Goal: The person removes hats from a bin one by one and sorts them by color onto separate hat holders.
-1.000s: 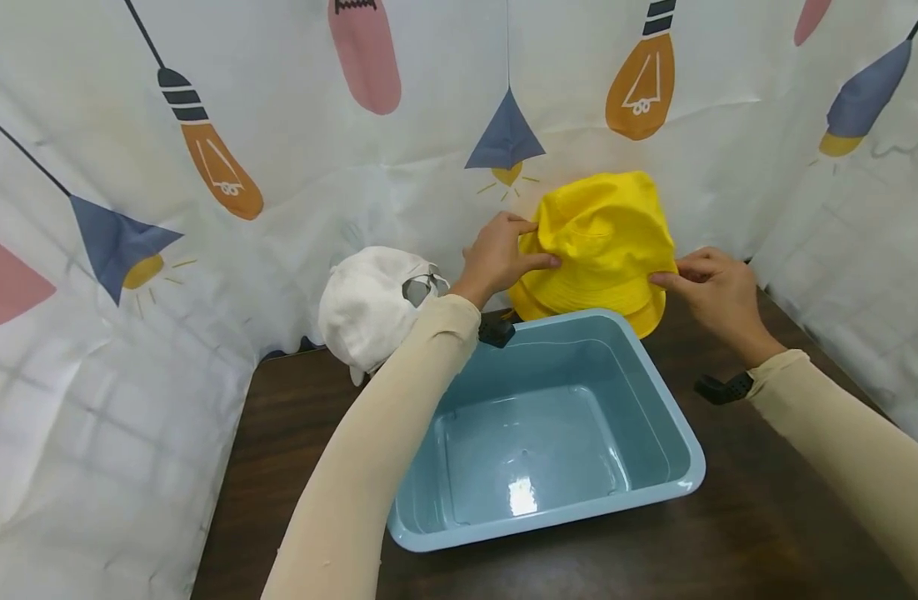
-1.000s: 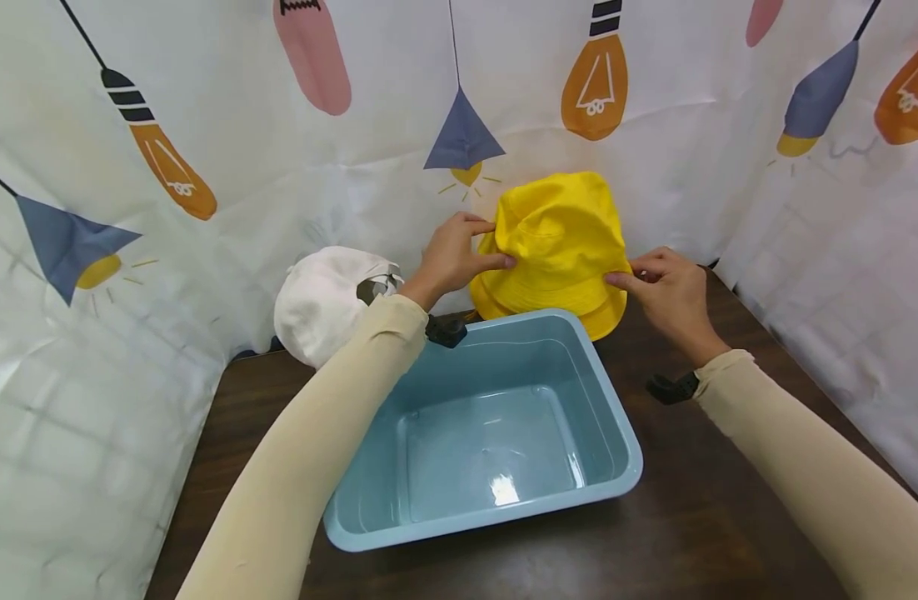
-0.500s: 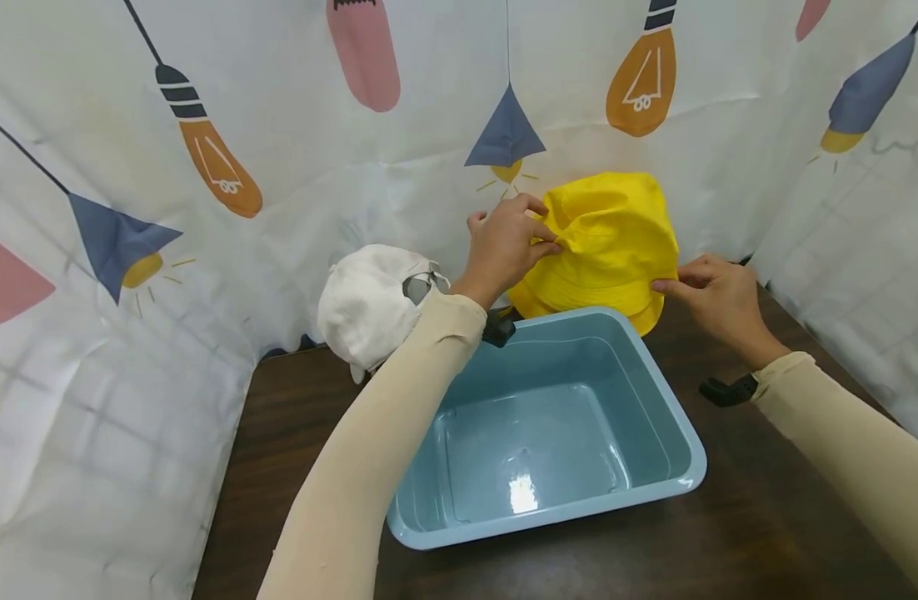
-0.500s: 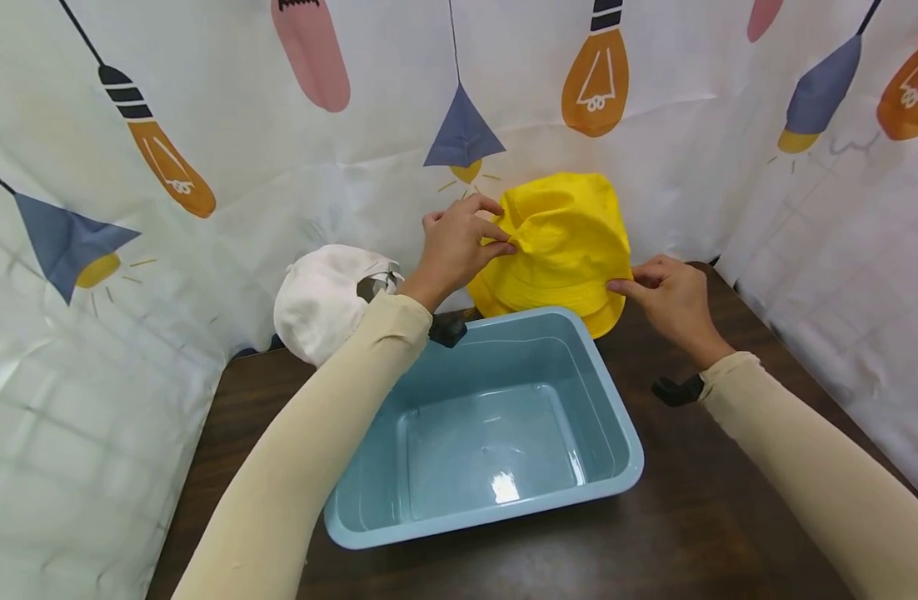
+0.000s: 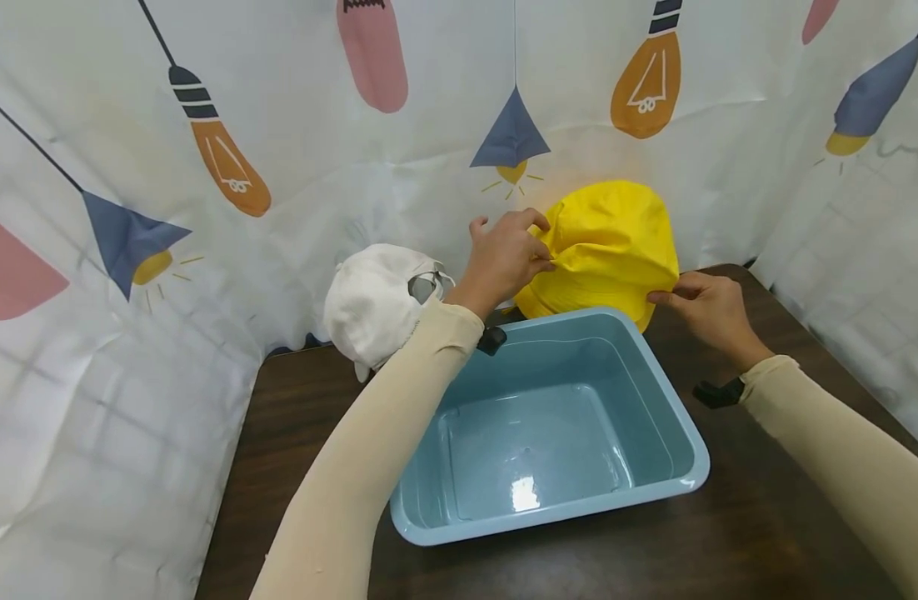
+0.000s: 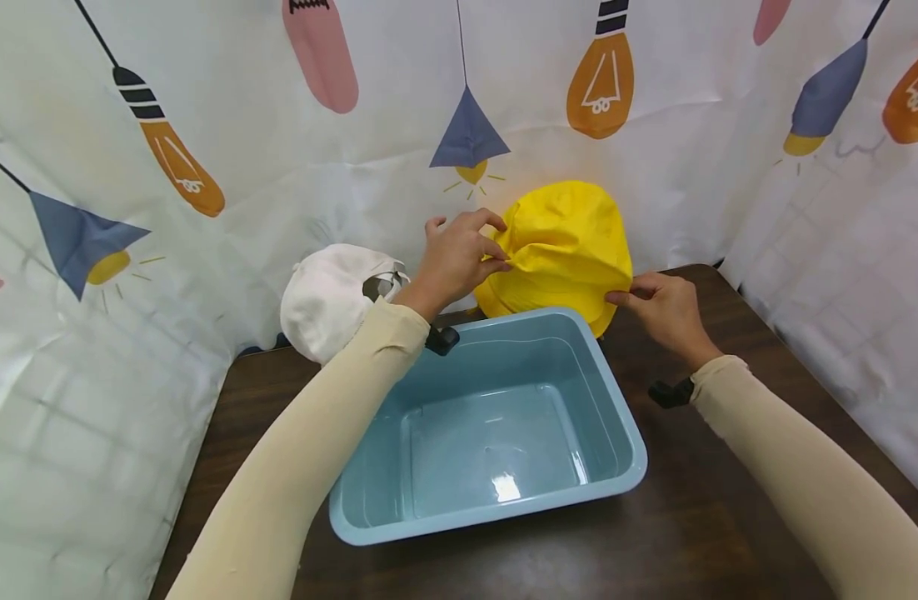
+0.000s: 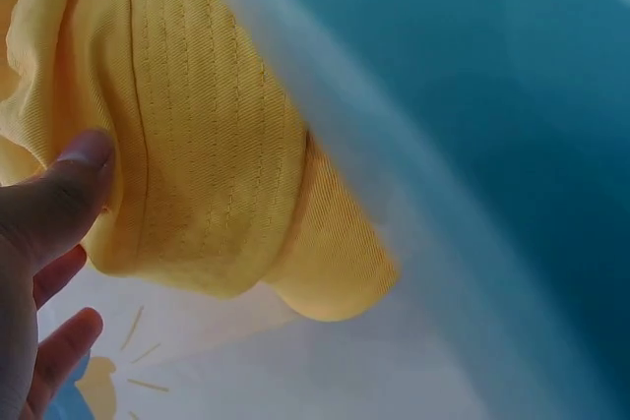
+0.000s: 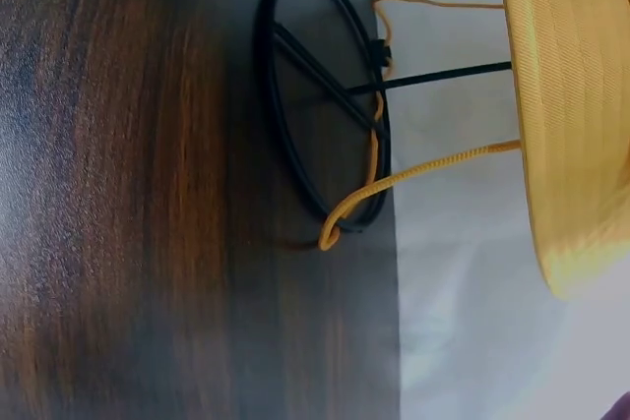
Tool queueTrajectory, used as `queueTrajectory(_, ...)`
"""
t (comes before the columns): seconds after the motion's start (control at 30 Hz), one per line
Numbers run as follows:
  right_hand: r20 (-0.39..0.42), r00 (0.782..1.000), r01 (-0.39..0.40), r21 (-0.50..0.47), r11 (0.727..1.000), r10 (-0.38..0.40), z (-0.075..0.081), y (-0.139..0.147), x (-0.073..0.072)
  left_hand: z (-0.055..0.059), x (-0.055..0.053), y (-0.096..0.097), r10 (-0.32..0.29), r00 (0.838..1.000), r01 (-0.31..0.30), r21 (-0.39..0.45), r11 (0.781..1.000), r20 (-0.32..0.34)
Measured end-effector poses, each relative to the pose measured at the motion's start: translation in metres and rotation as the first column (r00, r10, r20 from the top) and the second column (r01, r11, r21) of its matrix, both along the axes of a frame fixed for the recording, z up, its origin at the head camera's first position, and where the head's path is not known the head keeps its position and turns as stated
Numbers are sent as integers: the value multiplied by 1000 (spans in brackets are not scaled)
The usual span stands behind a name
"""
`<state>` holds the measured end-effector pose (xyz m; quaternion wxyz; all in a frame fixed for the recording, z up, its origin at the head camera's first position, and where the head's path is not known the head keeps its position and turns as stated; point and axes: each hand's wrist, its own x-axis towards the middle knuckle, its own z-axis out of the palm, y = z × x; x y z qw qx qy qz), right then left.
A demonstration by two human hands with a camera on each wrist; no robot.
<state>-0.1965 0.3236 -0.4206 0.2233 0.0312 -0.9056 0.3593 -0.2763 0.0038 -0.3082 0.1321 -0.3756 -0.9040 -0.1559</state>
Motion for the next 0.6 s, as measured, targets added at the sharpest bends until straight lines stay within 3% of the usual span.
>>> queueTrajectory(0.2, 58, 998, 40, 9, 999, -40, 2, -4, 8, -2, 2, -1, 8, 1000, -8, 12, 1000, 6)
queueTrajectory(0.43, 113, 993, 24, -43, 999, -18, 26, 3, 21, 9, -1, 2, 25, 999, -23, -99, 995, 24)
queueTrajectory(0.53, 55, 998, 9, -94, 996, -4, 42, 3, 26, 18, -3, 1, 9, 997, -2, -85, 996, 78)
queueTrajectory(0.6, -26, 1000, 0, -105, 994, -3, 51, 1, 28, 23, -3, 0, -8, 996, 9, -10, 1000, 90)
